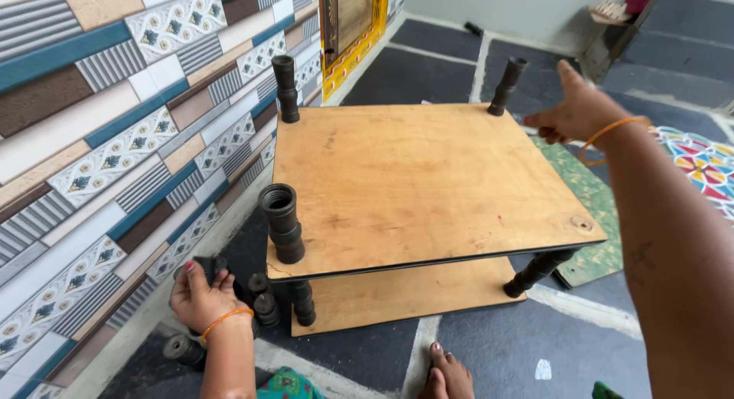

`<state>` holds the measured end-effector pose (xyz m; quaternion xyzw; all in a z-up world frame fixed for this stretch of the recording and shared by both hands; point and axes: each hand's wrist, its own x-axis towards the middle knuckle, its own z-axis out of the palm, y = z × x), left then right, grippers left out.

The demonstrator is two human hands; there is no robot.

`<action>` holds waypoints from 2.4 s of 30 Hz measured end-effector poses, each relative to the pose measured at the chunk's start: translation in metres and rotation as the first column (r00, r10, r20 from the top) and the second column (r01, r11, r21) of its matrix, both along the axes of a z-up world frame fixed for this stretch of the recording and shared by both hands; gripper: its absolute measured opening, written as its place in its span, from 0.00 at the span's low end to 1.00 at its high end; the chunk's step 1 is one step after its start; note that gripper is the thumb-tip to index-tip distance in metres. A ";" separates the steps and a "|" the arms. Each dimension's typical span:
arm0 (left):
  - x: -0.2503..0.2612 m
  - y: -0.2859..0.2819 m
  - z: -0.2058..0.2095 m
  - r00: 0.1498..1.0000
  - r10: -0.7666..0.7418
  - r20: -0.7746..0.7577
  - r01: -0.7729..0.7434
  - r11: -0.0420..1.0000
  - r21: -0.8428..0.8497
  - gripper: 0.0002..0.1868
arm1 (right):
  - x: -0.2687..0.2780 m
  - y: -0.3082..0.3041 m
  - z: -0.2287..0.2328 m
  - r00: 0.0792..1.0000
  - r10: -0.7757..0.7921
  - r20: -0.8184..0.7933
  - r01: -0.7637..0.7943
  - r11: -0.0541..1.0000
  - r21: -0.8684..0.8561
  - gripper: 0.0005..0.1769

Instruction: The person assembles a small wooden table by screwing black cylindrical legs into holes on the underside of the tabletop. They handle multiple legs, aligning and tightening them by hand.

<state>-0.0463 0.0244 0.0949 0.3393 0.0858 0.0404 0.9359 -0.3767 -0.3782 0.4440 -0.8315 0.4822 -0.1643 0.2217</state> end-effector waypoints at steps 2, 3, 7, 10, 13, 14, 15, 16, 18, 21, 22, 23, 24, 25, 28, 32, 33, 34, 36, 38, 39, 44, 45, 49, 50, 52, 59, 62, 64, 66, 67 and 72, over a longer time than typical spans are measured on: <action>-0.002 0.002 0.005 0.998 -0.045 0.043 0.045 0.999 -0.008 0.15 | -0.003 -0.001 0.002 0.999 0.000 -0.050 0.000 1.000 -0.002 0.66; -0.001 -0.001 0.012 0.995 -0.066 0.069 0.068 0.998 -0.021 0.15 | -0.003 -0.002 0.006 0.997 0.000 -0.071 -0.001 1.000 -0.013 0.66; -0.002 -0.007 0.060 0.993 -0.093 0.069 0.093 0.996 0.005 0.17 | 0.009 -0.002 0.016 0.997 0.015 -0.075 -0.015 1.000 -0.002 0.66; -0.002 0.000 0.101 0.979 -0.126 0.163 0.126 0.992 0.008 0.17 | 0.017 0.000 0.013 0.993 0.053 -0.107 -0.057 0.998 -0.031 0.67; -0.008 0.002 0.139 0.920 -0.166 0.354 0.136 0.985 0.109 0.18 | 0.030 0.012 0.006 0.960 0.111 -0.259 -0.137 0.987 -0.083 0.64; -0.011 -0.001 0.152 0.893 -0.176 0.415 0.102 0.976 0.195 0.18 | 0.037 0.020 0.002 0.924 0.123 -0.363 -0.175 0.978 -0.113 0.62; -0.016 -0.005 0.164 0.861 -0.193 0.470 0.064 0.959 0.275 0.19 | 0.043 0.029 -0.001 0.875 0.125 -0.467 -0.213 0.967 -0.140 0.60; -0.023 -0.009 0.175 0.749 -0.276 0.603 0.059 0.933 0.354 0.19 | 0.051 0.041 -0.005 0.847 0.178 -0.502 -0.278 0.951 -0.132 0.60; -0.040 -0.024 0.195 0.576 -0.386 0.720 -0.096 0.843 0.529 0.19 | 0.066 0.067 -0.012 0.803 0.355 -0.479 -0.460 0.880 -0.119 0.56; -0.060 -0.050 0.218 0.431 -0.449 0.783 -0.391 0.689 0.611 0.21 | 0.087 0.114 -0.025 0.783 0.538 -0.314 -0.573 0.819 -0.027 0.47; -0.065 -0.055 0.223 0.454 -0.489 0.745 -0.420 0.619 0.663 0.21 | 0.093 0.128 -0.027 0.752 0.580 -0.313 -0.621 0.782 -0.044 0.48; -0.067 -0.061 0.228 0.474 -0.525 0.707 -0.450 0.546 0.707 0.21 | 0.100 0.140 -0.026 0.721 0.620 -0.309 -0.666 0.743 -0.065 0.48; -0.069 -0.064 0.232 0.495 -0.557 0.667 -0.477 0.468 0.744 0.21 | 0.105 0.151 -0.023 0.688 0.658 -0.306 -0.708 0.701 -0.086 0.49; -0.070 -0.065 0.236 0.515 -0.556 0.653 -0.445 0.477 0.758 0.21 | 0.108 0.160 -0.020 0.698 0.668 -0.260 -0.705 0.705 -0.082 0.49; -0.069 -0.064 0.239 0.573 -0.573 0.586 -0.340 0.484 0.806 0.21 | 0.121 0.180 -0.012 0.701 0.696 -0.154 -0.710 0.702 -0.062 0.48; -0.062 -0.062 0.240 0.633 -0.620 0.464 -0.191 0.456 0.869 0.20 | 0.147 0.193 -0.014 0.641 0.757 -0.124 -0.767 0.635 -0.093 0.47; -0.061 -0.064 0.240 0.635 -0.638 0.436 -0.147 0.454 0.879 0.20 | 0.150 0.195 -0.019 0.632 0.765 -0.124 -0.775 0.622 -0.111 0.46; -0.061 -0.065 0.240 0.636 -0.623 0.455 -0.144 0.483 0.864 0.19 | 0.155 0.195 -0.025 0.636 0.766 -0.088 -0.771 0.630 -0.094 0.45; -0.062 -0.065 0.237 0.626 -0.607 0.489 -0.133 0.535 0.834 0.19 | 0.161 0.194 -0.040 0.657 0.754 -0.008 -0.753 0.655 -0.055 0.42; -0.059 -0.064 0.237 0.623 -0.573 0.533 -0.216 0.529 0.821 0.20 | 0.167 0.182 -0.051 0.660 0.747 0.081 -0.751 0.661 0.019 0.46; -0.062 -0.066 0.235 0.625 -0.557 0.548 -0.244 0.527 0.814 0.20 | 0.165 0.173 -0.057 0.665 0.738 0.115 -0.746 0.663 0.065 0.49; -0.063 -0.069 0.228 0.628 -0.559 0.542 -0.253 0.513 0.821 0.22 | 0.143 0.056 -0.020 0.977 0.192 -0.087 -0.190 0.981 0.031 0.56; -0.064 -0.068 0.227 0.632 -0.562 0.533 -0.248 0.505 0.827 0.22 | 0.133 0.034 -0.010 0.992 0.108 -0.062 -0.108 0.994 0.000 0.57; -0.064 -0.069 0.233 0.645 -0.527 0.554 -0.269 0.522 0.810 0.21 | 0.120 0.001 0.009 0.952 -0.030 0.304 0.007 0.997 0.076 0.43; -0.063 -0.070 0.234 0.655 -0.526 0.543 -0.259 0.518 0.815 0.21 | 0.120 0.005 0.013 0.909 -0.060 0.413 0.001 0.990 0.142 0.43; -0.062 -0.070 0.231 0.663 -0.536 0.522 -0.234 0.513 0.826 0.21 | 0.130 0.028 0.012 0.903 0.138 0.408 -0.172 0.984 0.047 0.34; -0.059 -0.074 0.226 0.678 -0.459 0.574 -0.262 0.578 0.773 0.19 | 0.219 0.149 -0.017 0.679 0.642 0.357 -0.734 0.605 0.308 0.32; -0.061 -0.074 0.226 0.682 -0.435 0.588 -0.271 0.596 0.756 0.18 | 0.232 0.179 -0.029 0.726 0.647 0.233 -0.685 0.650 0.329 0.28; -0.063 -0.073 0.230 0.677 -0.421 0.603 -0.293 0.598 0.746 0.19 | 0.230 0.187 -0.031 0.737 0.622 0.265 -0.673 0.639 0.373 0.27; -0.064 -0.068 0.238 0.656 -0.396 0.642 -0.353 0.591 0.725 0.20 | 0.229 0.187 -0.028 0.744 0.612 0.267 -0.665 0.642 0.381 0.27; -0.066 -0.064 0.239 0.675 -0.438 0.593 -0.296 0.576 0.762 0.20 | 0.225 0.185 -0.027 0.753 0.609 0.250 -0.655 0.656 0.375 0.26; -0.069 -0.049 0.228 0.365 -0.065 0.929 -0.659 0.687 0.307 0.33 | 0.216 0.182 -0.015 0.678 0.644 0.353 -0.734 0.614 0.289 0.20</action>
